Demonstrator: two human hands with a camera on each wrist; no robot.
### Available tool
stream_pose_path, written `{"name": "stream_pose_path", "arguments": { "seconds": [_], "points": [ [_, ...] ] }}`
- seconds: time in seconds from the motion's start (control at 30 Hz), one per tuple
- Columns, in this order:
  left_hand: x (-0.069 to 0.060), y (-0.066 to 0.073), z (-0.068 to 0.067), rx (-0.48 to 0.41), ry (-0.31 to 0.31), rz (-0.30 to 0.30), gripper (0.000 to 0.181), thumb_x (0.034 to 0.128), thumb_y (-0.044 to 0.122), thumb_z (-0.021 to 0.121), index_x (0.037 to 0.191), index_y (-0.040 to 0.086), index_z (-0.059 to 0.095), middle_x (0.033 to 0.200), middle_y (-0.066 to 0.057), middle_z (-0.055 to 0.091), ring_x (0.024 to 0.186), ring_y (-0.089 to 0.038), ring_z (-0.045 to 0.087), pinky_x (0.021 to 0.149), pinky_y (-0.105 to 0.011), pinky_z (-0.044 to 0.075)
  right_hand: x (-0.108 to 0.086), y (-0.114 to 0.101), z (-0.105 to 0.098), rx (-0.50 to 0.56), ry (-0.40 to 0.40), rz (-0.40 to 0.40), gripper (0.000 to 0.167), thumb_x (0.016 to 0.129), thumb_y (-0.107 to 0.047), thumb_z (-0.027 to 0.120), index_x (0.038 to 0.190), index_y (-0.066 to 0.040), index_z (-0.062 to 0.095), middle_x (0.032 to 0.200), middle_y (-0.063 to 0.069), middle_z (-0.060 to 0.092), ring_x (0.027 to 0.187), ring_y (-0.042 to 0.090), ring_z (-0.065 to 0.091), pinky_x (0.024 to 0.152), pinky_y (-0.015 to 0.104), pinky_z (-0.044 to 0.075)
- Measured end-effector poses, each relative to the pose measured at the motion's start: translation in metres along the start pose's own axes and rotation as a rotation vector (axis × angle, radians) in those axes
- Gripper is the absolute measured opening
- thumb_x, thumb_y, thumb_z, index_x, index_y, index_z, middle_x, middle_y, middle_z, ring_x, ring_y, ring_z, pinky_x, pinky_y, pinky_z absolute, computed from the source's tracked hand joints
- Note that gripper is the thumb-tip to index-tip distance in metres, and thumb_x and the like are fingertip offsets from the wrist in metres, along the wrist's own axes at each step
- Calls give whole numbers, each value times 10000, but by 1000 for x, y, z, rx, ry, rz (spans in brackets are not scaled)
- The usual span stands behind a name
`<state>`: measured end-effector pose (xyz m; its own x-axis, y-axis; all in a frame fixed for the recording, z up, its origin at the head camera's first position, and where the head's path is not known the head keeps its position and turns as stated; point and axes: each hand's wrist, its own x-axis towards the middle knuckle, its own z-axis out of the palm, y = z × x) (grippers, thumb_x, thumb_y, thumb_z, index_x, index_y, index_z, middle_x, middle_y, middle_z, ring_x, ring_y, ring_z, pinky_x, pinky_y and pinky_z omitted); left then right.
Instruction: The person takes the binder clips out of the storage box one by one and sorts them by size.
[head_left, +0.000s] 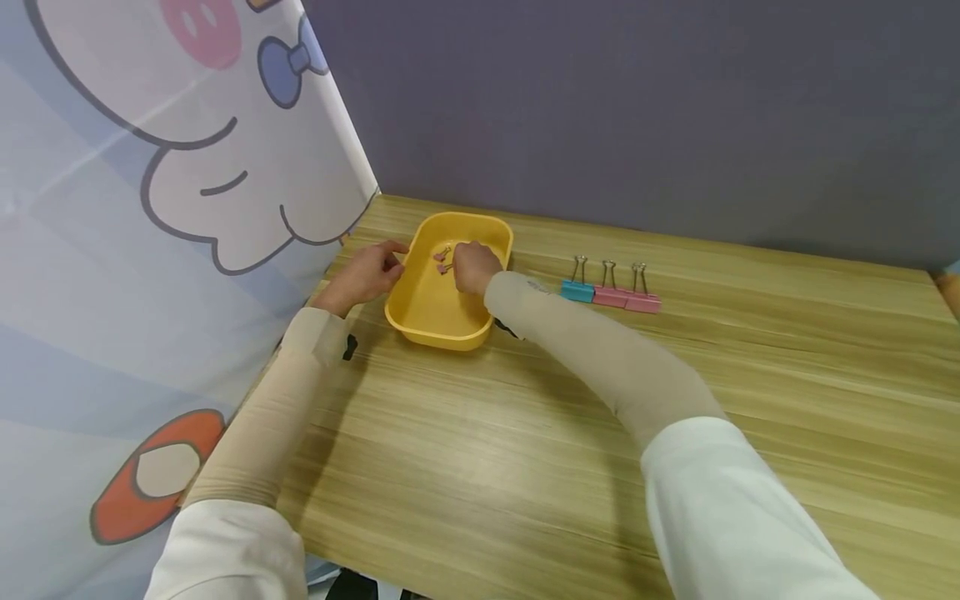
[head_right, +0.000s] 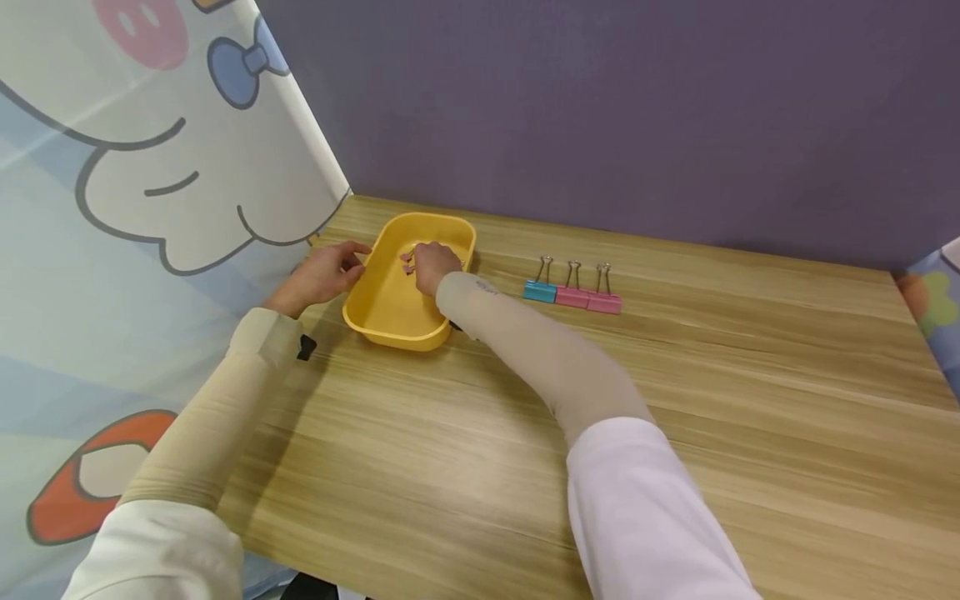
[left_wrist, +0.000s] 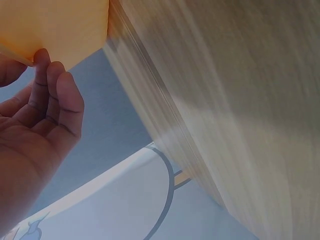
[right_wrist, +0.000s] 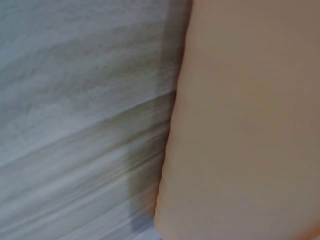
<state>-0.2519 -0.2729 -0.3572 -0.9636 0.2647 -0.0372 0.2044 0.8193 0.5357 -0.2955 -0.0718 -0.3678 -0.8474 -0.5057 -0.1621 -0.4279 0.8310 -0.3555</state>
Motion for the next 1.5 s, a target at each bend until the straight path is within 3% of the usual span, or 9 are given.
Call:
{"name": "stream_pose_path", "arguments": {
  "seconds": [0.3,0.5,0.8,1.03,1.27,1.5],
  "points": [
    [1,-1,0,-10,8,15,384,954,54,513,1321,-52,468,988,-233,618,817,-313,595,745,-427,486,-8,0,-7,45,59,-112,176,802,-5,650,653,-99,649,720,20,643,700,183,563,636,280,446],
    [2,-2,0,-7,0,13,390,949,63,520,1319,-50,472,985,-223,626,821,-303,596,757,-424,486,-18,-1,-15,138,99,-240,46,821,-33,695,804,-76,701,961,12,673,978,167,605,745,240,459],
    [1,-5,-1,-3,9,3,386,950,53,519,1316,-56,467,984,-232,618,814,-314,591,757,-434,488,-43,2,-31,98,193,-446,51,868,-91,673,846,-107,716,906,-33,667,908,143,584,809,240,444],
    [0,-10,-2,-6,2,-17,388,962,60,506,1331,-50,453,1004,-240,611,826,-320,591,764,-436,487,-66,13,-42,65,231,-478,61,870,-85,663,868,-128,706,880,-12,620,888,189,549,786,281,438],
    [-1,-10,-5,-2,-11,-37,393,967,77,500,1340,-34,449,1019,-236,611,834,-312,590,763,-425,487,-84,23,-48,70,224,-459,35,855,-107,691,883,-103,711,884,24,610,874,214,542,773,304,437],
    [0,-11,-5,-13,-13,-40,397,967,84,500,1344,-27,447,1021,-231,609,839,-317,585,767,-423,484,-101,48,-43,61,267,-450,14,840,-94,697,837,-93,710,849,19,628,846,190,534,763,340,439]
  ]
}}
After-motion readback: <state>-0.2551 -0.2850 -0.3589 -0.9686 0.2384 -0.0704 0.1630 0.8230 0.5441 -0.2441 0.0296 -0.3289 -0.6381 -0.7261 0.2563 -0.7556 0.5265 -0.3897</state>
